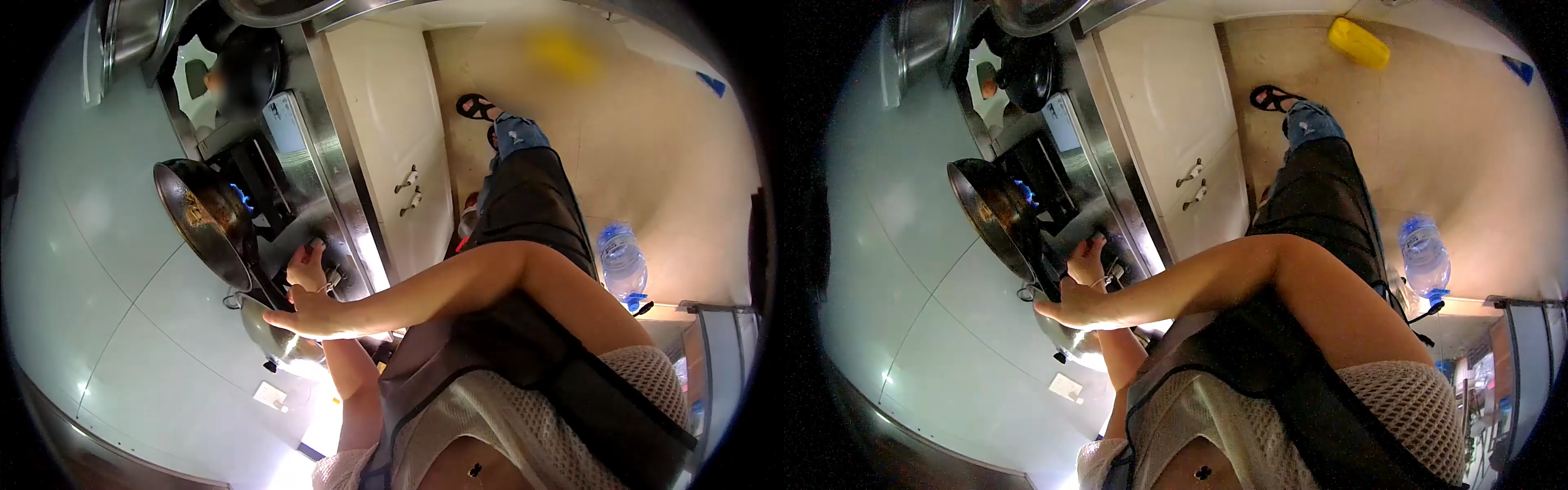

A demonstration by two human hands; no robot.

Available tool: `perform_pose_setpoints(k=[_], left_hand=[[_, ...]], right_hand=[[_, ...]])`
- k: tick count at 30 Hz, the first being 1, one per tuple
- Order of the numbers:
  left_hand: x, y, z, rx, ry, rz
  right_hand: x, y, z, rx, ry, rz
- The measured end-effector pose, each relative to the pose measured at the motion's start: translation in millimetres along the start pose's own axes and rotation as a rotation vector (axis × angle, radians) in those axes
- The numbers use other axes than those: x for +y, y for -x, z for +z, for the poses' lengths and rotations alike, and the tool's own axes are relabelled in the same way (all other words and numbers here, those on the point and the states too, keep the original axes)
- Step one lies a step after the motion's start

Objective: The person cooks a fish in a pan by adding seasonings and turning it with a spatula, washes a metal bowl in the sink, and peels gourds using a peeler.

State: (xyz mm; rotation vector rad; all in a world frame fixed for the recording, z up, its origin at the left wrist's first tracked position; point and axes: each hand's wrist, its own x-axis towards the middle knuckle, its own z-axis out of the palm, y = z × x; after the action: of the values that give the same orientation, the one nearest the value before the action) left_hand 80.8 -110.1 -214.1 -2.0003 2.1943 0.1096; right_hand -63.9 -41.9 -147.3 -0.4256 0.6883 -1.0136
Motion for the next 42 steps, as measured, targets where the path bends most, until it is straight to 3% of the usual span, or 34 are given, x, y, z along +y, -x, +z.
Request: perform_pose_setpoints(k=[4,6,10,12,14,16,22,26,27,28,29,30,31,32,33,35,36,38,40,42], left_hand=[[9.6,2.4,-2.7,0.009,-0.022,-0.021],[13.3,2.1,-7.2,0.007,-0.017,-0.026],[4.2,4.3,-4.2,0.008,0.023,-0.009],[0.5,3.9,-2.6,0.005,0.038,-0.004],[-2.5,2.3,-2.2,0.006,0.052,0.001],[-2.5,1.5,-2.3,0.004,0.063,0.009],[-5.5,0.1,0.8,0.009,0.107,0.026],[-5.7,3.5,3.1,0.0,0.117,0.01],[-35.0,-6.0,26.7,0.025,0.415,0.074],[-14.9,1.8,13.2,0.08,0.037,0.1],[2.6,10.1,4.5,0.095,0.061,0.069],[-15.3,5.2,19.0,0.164,0.221,0.223],[13.7,17.0,3.1,0.14,0.038,0.014],[-13.3,7.9,25.1,0.248,0.185,0.144],[-42.5,-0.5,60.0,0.471,0.113,0.178],[-34.9,20.3,76.6,0.589,0.328,0.237],[1.6,45.6,47.8,0.465,0.439,0.193],[25.2,67.3,55.9,0.395,0.282,0.302],[73.0,103.1,47.9,0.224,0.578,0.389],[91.9,115.7,68.4,-0.107,0.789,0.305]], right_hand=[[3.0,12.8,-6.6,-0.012,-0.036,0.091],[10.2,12.9,-5.7,0.148,0.082,-0.128],[12.6,20.0,-14.4,0.09,-0.004,-0.079],[21.4,15.3,-10.7,0.157,-0.089,-0.222],[22.1,22.4,-10.0,0.256,-0.058,-0.202],[14.6,30.5,-18.7,0.137,-0.065,-0.101],[8.7,43.0,-26.1,0.094,-0.046,-0.013],[19.1,58.3,-42.4,0.174,0.059,0.013],[20.0,67.1,-54.7,0.182,0.056,0.022],[19.0,79.5,-68.2,0.228,0.115,0.041],[27.1,85.5,-79.8,0.26,0.057,0.024],[35.3,93.5,-91.7,0.297,0.002,-0.001],[34.8,109.3,-104.1,0.383,-0.003,0.04],[31.9,127.7,-121.0,0.438,0.035,0.032],[27.4,149.1,-135.8,0.45,-0.04,0.025],[14.2,188.2,-157.1,0.558,-0.167,-0.009],[6.7,208.3,-166.4,0.659,-0.216,-0.037],[11.3,235.7,-202.4,0.869,-0.174,-0.094],[-0.6,262.9,-230.5,1.067,-0.142,-0.215],[-11.7,289.8,-267.2,1.275,0.071,-0.306]])
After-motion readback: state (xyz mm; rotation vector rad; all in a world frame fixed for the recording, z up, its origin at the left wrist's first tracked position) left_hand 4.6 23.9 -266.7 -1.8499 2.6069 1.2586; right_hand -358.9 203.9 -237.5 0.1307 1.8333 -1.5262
